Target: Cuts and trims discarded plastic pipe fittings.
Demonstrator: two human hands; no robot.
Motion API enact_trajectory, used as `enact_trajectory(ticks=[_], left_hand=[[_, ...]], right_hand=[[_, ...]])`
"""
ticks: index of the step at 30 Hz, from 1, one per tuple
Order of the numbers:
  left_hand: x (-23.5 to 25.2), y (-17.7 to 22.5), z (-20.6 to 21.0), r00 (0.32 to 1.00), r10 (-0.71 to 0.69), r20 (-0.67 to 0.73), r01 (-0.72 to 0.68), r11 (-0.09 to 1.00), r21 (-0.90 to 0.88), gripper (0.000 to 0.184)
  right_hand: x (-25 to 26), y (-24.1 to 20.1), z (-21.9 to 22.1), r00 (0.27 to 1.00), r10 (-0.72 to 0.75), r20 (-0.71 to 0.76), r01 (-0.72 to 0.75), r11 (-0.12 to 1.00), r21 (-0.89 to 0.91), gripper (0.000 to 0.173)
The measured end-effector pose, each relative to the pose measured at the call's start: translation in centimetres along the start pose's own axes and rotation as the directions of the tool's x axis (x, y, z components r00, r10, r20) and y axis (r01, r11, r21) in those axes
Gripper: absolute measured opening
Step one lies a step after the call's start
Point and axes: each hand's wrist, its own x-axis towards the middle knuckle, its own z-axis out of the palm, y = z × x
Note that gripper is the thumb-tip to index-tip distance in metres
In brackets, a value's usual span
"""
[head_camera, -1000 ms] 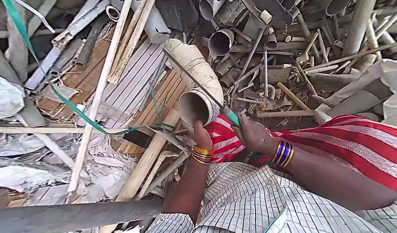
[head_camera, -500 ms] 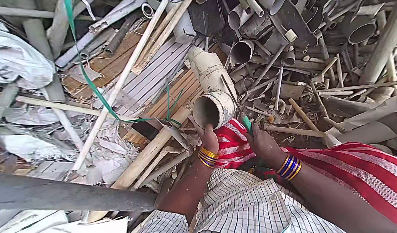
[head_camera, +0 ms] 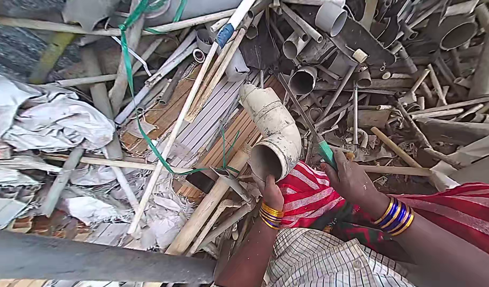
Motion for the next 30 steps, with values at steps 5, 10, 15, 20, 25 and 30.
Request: enact_trajectory(ticks=[5,10,15,20,25,30], left_hand=[[-0.3,-0.2,0.4,1.000,0.019,0.001,-0.019,1.000,-0.004,0.064],[-0.2,0.1,0.8,0.999,0.033,0.005,-0.033,0.999,0.036,0.066],[-0.8,0.0,1.0,0.999,0.048,-0.014,-0.048,0.998,0.031,0.070],[-0.7,0.2,1.2,1.000,0.018,-0.016,-0.017,0.999,0.045,0.072],[-0.8,0.1,1.2,0.998,0.062,-0.019,-0.061,0.997,0.040,0.073],[-0.7,0.0,1.3,0.999,0.020,0.031,-0.021,0.998,0.058,0.078]], right_hand=[[-1.6,0.0,2.2,0.934,-0.286,-0.216,0.286,0.958,-0.030,0.042],[-0.4,-1.7,1.1,0.940,0.200,0.276,-0.180,0.979,-0.096,0.046],[-3.2,-2.8,2.2,0.794,-0.473,-0.382,0.435,0.881,-0.186,0.042],[-2.3,-3.9,0.8,0.929,0.150,0.337,-0.091,0.978,-0.186,0.046],[-3.4,-3.2,1.1,0.860,-0.407,-0.309,0.377,0.913,-0.153,0.044],[-2.9,-3.0,1.1,0.977,0.041,0.208,-0.006,0.986,-0.166,0.044]])
